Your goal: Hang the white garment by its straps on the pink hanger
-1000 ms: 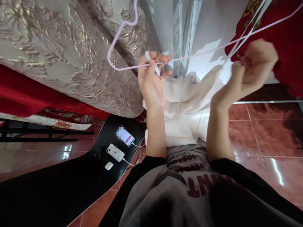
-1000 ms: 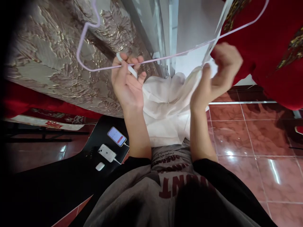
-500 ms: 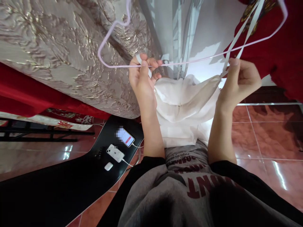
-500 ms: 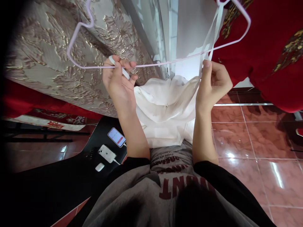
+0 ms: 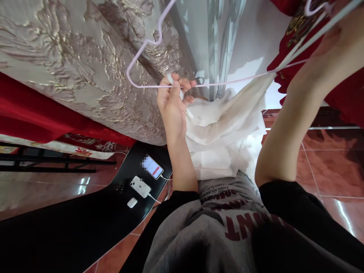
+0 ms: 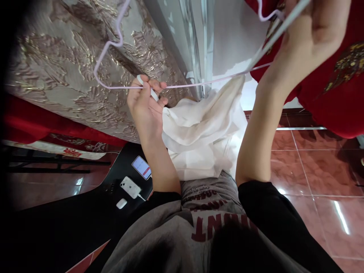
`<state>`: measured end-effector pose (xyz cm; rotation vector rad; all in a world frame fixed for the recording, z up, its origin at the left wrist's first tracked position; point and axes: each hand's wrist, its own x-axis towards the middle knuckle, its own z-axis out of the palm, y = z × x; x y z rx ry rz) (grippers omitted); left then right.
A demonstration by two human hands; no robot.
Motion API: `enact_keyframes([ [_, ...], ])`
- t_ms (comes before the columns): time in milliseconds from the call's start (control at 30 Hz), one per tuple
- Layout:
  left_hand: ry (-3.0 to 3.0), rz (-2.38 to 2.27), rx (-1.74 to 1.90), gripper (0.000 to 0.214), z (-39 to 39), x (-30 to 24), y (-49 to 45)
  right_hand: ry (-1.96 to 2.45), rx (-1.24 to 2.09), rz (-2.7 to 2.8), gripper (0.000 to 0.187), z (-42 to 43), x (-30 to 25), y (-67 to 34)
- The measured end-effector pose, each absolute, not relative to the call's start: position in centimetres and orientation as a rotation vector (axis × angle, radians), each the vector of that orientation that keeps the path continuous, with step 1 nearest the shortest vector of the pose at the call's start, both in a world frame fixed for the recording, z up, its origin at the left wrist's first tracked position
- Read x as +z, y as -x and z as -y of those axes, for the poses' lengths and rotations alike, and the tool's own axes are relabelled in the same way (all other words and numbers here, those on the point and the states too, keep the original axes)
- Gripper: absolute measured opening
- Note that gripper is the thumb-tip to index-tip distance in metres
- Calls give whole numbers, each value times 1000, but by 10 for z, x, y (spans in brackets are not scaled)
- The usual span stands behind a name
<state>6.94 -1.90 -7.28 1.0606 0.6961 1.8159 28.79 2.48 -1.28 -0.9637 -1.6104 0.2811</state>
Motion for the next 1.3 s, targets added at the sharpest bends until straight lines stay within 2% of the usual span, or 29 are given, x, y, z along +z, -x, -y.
enact_keyframes([
  [267,-1014,-672,1815,14,17,-75,-76,811,182,1275,19,23,-65,-289],
  [500,-1037,-700,1771,8,22,-76,-80,904,266,1756,29,7,-67,-245],
  [700,-1007,-1020,2209,22,26,-87,-37,963,254,1785,21,1,-84,-247],
  [833,-1271,-1150,2380,24,20,-87,-4,981,280,1757,19,2,-82,-253],
  [933,-1537,-1130,2254,14,12,-68,1,968,323,1737,19,4,-81,-250],
  [1133,-1873,-1257,1694,8,2,-12,-19,988,279,1679,23,8,-82,-243],
  [1200,-1837,-1287,1697,16,-3,-10,-21,1027,269,1676,26,9,-82,-244],
  [1300,-1627,-1249,1935,18,-10,-34,-20,1045,301,1665,29,12,-83,-245],
])
